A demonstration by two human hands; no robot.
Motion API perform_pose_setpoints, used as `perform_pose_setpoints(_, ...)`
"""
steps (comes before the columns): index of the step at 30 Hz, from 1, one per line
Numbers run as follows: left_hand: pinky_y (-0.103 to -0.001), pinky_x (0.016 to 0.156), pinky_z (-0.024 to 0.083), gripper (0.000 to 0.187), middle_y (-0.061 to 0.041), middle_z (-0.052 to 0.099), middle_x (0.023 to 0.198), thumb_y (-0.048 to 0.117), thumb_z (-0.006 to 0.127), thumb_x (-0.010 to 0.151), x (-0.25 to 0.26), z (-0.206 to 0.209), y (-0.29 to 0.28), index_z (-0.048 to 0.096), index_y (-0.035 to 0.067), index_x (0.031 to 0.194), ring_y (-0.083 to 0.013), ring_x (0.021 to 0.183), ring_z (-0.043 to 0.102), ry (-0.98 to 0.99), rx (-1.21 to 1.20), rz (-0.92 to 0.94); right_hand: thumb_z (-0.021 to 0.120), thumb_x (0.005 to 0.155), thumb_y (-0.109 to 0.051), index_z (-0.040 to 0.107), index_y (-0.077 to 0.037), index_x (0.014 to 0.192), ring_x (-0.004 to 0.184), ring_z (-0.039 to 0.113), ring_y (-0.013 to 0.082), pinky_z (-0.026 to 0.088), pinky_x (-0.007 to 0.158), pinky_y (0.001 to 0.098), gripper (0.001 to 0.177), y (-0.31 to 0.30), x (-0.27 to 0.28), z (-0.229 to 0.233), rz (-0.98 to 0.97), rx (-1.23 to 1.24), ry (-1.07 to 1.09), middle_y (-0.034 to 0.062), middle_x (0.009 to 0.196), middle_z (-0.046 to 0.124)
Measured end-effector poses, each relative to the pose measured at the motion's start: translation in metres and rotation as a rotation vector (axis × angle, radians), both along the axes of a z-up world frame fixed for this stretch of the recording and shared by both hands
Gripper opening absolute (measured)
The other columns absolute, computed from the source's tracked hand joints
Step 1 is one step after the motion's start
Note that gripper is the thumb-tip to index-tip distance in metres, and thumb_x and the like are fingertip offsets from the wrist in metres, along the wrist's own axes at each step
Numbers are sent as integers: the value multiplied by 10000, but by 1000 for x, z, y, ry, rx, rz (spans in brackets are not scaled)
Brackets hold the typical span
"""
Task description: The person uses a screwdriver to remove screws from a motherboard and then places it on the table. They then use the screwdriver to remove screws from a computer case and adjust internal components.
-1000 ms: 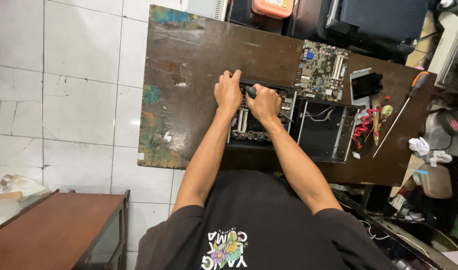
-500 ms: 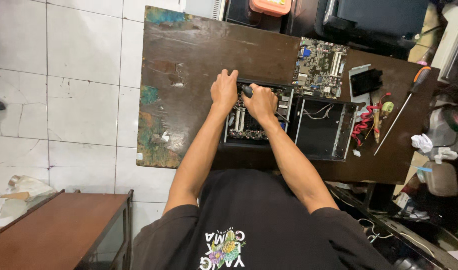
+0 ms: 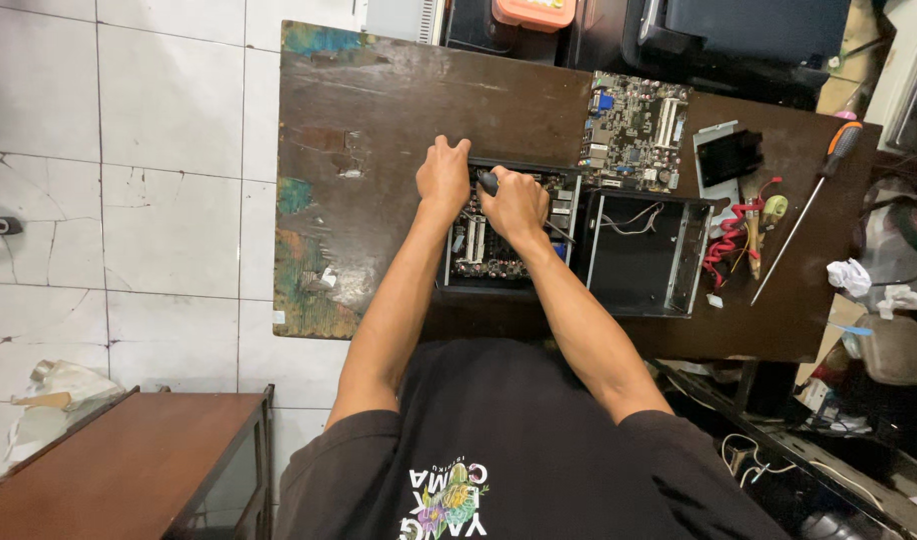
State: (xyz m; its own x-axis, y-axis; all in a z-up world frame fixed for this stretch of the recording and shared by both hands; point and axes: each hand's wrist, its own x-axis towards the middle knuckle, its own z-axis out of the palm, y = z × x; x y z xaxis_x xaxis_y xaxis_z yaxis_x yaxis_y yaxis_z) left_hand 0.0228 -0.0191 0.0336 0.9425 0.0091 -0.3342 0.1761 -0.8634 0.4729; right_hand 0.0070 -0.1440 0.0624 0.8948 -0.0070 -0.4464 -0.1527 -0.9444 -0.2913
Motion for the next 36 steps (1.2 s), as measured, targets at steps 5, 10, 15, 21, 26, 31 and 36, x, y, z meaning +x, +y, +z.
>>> perform_pose_setpoints(5,-471,799,586,230,-136,487,1089,40,699,829,1,-18,2,589,122,1013,-367,1045,593,-25,-1,-16,599,856,-464,683,-215,940,923,696,364,542,819,479,276,2,1,3,7,-9,-5,90,880,717)
perform_pose_setpoints(10,-445,728,590,176,-110,491,1035,42,671,856,1,-28,-3,607,135,992,-343,997,596,-97,54,-4,594,859,-456,673,-219,929,936,696,347,542,832,465,259,4,1,3,-3,-12,5,58,886,718)
perform_pose_setpoints(15,-415,704,591,117,-93,516,1007,64,660,852,4,-42,-6,642,128,947,-317,981,599,-141,112,6,620,851,-460,679,-226,934,934,691,354,543,827,474,255,6,4,6,12,-33,-12,63,886,716)
perform_pose_setpoints(21,-401,687,586,110,-69,515,987,79,661,847,5,-47,-7,660,141,937,-296,967,597,-145,114,27,651,822,-446,690,-241,931,917,698,330,550,816,473,236,6,3,-5,-16,-69,-59,29,880,721)
perform_pose_setpoints(26,-401,696,579,121,-61,515,986,98,675,840,4,-47,-7,656,147,948,-290,974,587,-134,122,15,642,827,-435,666,-233,931,934,692,322,549,829,473,228,11,1,-3,-20,-76,-90,20,910,714)
perform_pose_setpoints(31,-394,699,579,135,-48,523,992,104,672,846,6,-52,-7,672,159,969,-275,986,583,-112,122,21,660,817,-432,661,-238,917,923,692,310,554,824,475,219,5,-4,-7,32,-53,-140,-1,894,709)
perform_pose_setpoints(36,-392,639,567,143,-57,526,917,85,745,777,4,-50,-6,675,141,887,-278,908,592,-199,133,23,664,814,-402,656,-240,884,871,697,296,561,778,463,176,8,-2,-17,21,-91,-237,-16,851,699)
